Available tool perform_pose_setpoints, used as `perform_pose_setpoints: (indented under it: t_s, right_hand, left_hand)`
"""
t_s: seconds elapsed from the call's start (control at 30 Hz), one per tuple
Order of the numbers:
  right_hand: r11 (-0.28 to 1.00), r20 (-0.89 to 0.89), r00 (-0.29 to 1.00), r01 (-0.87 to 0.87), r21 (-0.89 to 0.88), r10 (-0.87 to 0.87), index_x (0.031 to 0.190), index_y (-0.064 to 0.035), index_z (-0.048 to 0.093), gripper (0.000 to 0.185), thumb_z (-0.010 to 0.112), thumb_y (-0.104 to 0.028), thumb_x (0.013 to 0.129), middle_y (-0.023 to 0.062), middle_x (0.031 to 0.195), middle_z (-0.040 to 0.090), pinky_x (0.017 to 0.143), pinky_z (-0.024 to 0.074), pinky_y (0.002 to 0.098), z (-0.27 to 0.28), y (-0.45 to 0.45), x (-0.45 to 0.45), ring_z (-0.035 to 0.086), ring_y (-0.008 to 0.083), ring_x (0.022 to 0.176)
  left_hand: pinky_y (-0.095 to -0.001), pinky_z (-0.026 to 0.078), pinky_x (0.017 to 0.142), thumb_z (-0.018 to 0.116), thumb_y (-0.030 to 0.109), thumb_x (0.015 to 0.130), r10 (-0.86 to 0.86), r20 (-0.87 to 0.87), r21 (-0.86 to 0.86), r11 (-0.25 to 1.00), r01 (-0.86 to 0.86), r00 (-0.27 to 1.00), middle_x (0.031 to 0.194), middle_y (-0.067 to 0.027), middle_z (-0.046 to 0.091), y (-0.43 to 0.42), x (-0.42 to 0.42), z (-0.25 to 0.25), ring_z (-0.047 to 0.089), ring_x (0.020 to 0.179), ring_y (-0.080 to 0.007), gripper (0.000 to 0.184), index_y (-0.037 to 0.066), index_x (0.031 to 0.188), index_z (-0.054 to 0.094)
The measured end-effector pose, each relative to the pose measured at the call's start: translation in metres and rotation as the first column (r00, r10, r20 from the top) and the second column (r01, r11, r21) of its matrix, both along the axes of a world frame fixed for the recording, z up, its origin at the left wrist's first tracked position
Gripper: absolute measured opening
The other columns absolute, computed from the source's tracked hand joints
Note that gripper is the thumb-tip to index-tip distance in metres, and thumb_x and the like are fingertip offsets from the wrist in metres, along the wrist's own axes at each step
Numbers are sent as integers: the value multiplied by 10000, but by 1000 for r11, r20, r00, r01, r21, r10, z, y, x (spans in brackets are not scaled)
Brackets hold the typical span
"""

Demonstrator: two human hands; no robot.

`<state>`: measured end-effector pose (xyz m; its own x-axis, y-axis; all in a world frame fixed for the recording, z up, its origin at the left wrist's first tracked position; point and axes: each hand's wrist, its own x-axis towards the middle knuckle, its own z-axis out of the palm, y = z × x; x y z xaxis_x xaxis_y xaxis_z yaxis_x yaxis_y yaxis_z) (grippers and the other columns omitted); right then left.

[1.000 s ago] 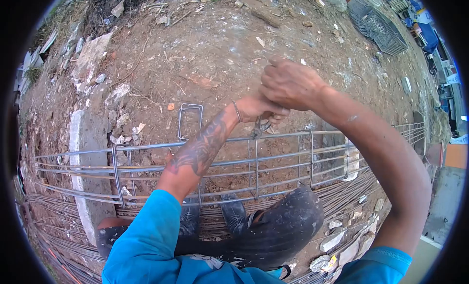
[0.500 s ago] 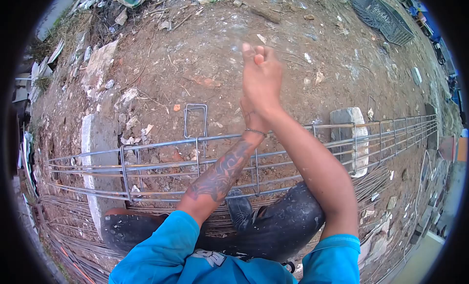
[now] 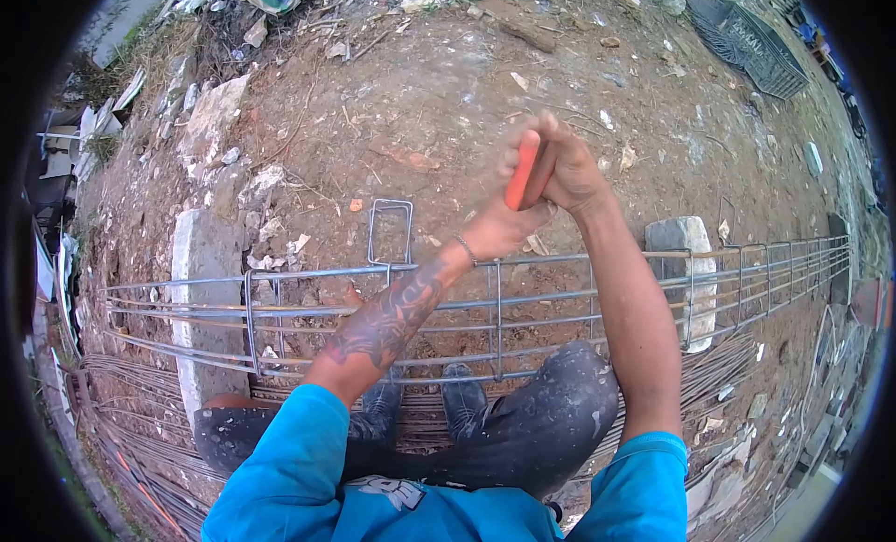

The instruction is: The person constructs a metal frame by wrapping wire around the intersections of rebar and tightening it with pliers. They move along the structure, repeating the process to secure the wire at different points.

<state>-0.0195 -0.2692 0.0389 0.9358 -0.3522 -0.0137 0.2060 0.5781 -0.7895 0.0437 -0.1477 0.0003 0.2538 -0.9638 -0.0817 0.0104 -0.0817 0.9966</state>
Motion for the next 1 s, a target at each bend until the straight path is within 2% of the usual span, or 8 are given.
perform_pose_setpoints:
  t_s: [0.13, 0.23, 0.3, 0.33, 0.4, 0.63, 0.93, 1.0]
  right_hand:
    - [943, -283, 911, 241, -228, -301, 915, -8, 587, 575, 589, -575, 819, 49, 792, 552, 654, 479, 333, 12, 6, 9, 572, 169, 730]
    - [687, -298, 620, 621, -378, -725, 937, 1, 562, 537, 569, -530, 856, 49, 682, 526, 635, 454, 294, 8, 27, 28, 509, 127, 620]
    - [114, 36, 365, 382, -917, -930, 869, 4, 566, 456, 626, -448, 850, 37, 608, 489, 515, 411, 291, -18, 17, 51, 456, 110, 532]
    - [118, 34, 369, 382, -916, -929, 869, 4, 566, 456, 626, -448, 850, 37, 608, 489, 515, 411, 291, -13, 12, 57, 456, 110, 532]
    - [751, -620, 450, 210, -626, -642, 926, 18, 560, 367, 634, -332, 846, 100, 767, 570, 533, 422, 355, -7, 0, 68, 529, 181, 659]
    - [852, -760, 419, 71, -518, -497, 948, -11, 538, 283, 600, -278, 874, 68, 772, 555, 488, 406, 376, -92, -29, 99, 517, 169, 644]
    - [953, -855, 438, 20, -301, -279, 1249, 40, 467, 480, 572, -274, 900, 173, 1147, 553, 600, 472, 420, -201, -54, 98, 547, 234, 874]
    - [956, -857, 424, 155, -248, -291, 924, -20, 484, 267, 574, -270, 905, 103, 610, 467, 319, 373, 381, -206, -55, 96, 437, 214, 377]
  left_hand:
    - [-377, 473, 626, 603, 250, 831, 181, 187, 129, 970, -207, 965, 784, -138, 634, -21, -11, -6, 609, 679, -240, 289, -1, 973, 579]
    - [-457, 471, 664, 606, 194, 766, 286, 305, 92, 941, -326, 909, 811, -252, 629, -29, -12, -12, 594, 757, -440, 211, -13, 806, 601]
    - [-467, 478, 708, 601, 229, 782, 198, 482, 159, 938, -307, 854, 847, -245, 639, -33, -6, -16, 611, 818, -424, 240, -10, 789, 621]
    - [-467, 478, 708, 601, 229, 782, 200, 483, 161, 937, -311, 853, 847, -245, 639, -37, -3, -18, 611, 818, -424, 240, -10, 789, 621]
    - [-454, 477, 711, 528, 247, 838, 237, 420, 363, 841, -402, 876, 913, -256, 628, -46, 3, -26, 605, 899, -411, 273, 7, 866, 655]
    - [-438, 482, 834, 526, 354, 841, 86, 373, 591, 745, -309, 924, 1056, -234, 625, -66, 27, -68, 596, 1012, -384, 395, 32, 1030, 655]
    - [-412, 452, 920, 477, 353, 875, -153, 335, 737, 657, -158, 930, 1242, -182, 555, -86, 25, -153, 532, 1153, -328, 452, 67, 1216, 558]
    - [-410, 463, 902, 482, 356, 873, -144, 331, 696, 704, -138, 933, 1233, -183, 561, -89, 23, -160, 546, 1135, -331, 442, 64, 1191, 578]
